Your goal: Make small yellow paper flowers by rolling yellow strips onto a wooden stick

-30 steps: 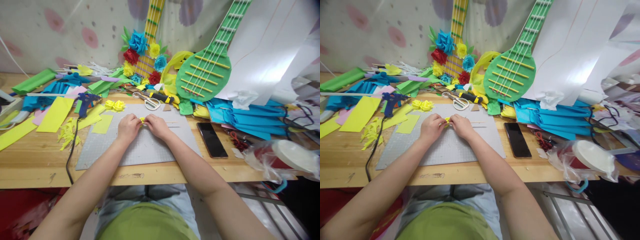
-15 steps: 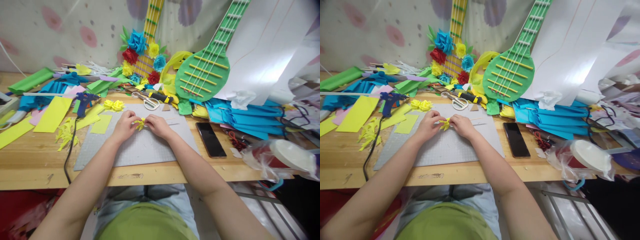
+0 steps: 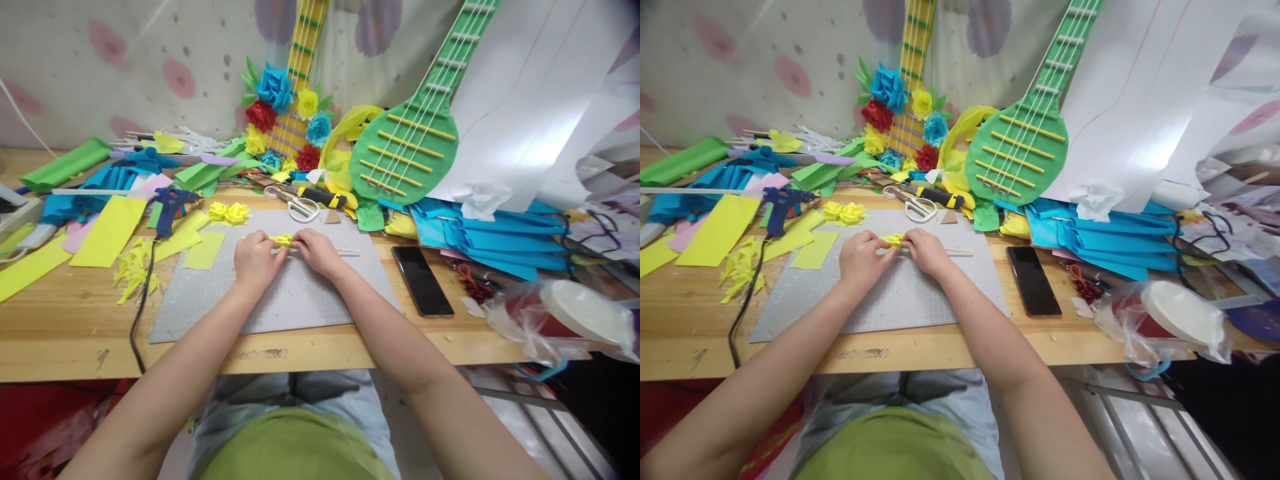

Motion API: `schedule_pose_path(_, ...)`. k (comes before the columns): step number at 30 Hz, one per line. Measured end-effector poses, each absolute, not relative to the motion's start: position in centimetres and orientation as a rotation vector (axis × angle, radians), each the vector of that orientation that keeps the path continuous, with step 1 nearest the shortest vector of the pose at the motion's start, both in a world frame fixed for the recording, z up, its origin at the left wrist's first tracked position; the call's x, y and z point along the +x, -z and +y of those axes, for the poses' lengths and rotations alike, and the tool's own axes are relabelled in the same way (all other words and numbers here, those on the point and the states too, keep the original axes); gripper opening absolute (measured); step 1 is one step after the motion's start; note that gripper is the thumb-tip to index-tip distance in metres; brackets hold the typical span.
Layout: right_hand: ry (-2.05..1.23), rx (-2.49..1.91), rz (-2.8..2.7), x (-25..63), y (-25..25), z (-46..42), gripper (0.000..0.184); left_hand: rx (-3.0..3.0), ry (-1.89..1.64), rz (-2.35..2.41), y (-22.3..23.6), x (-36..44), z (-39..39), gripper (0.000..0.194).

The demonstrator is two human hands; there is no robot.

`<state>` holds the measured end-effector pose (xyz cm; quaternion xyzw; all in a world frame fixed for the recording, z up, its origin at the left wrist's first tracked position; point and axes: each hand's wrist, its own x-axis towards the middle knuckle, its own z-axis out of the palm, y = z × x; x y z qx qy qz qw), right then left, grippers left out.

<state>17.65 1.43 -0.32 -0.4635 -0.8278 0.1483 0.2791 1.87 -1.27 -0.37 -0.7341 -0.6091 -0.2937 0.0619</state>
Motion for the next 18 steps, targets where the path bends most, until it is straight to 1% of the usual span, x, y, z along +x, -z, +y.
schedule_pose_path(5, -0.423, -1.276, -2.146, 17.0, 0.0, 1.3, 0.015, -2.149, 0.957, -1.889, 0.4, 2.3, -1.0, 0.023)
schedule_pose_path(10, -0.392, -1.348, -2.045, 16.2, -0.1, 1.0, 0.015, -2.143, 0.985, -1.921, 0.5, 2.5, -0.8, 0.023)
schedule_pose_path(14, -0.384, -1.434, -1.971, 15.8, -0.1, 0.8, 0.015, -2.177, 0.901, -1.917, 0.2, 2.6, -1.2, 0.024)
schedule_pose_path(18, -0.4, -1.44, -1.951, 15.7, -0.2, 0.6, 0.015, -2.168, 0.79, -2.037, 0.1, 3.0, -1.4, 0.027)
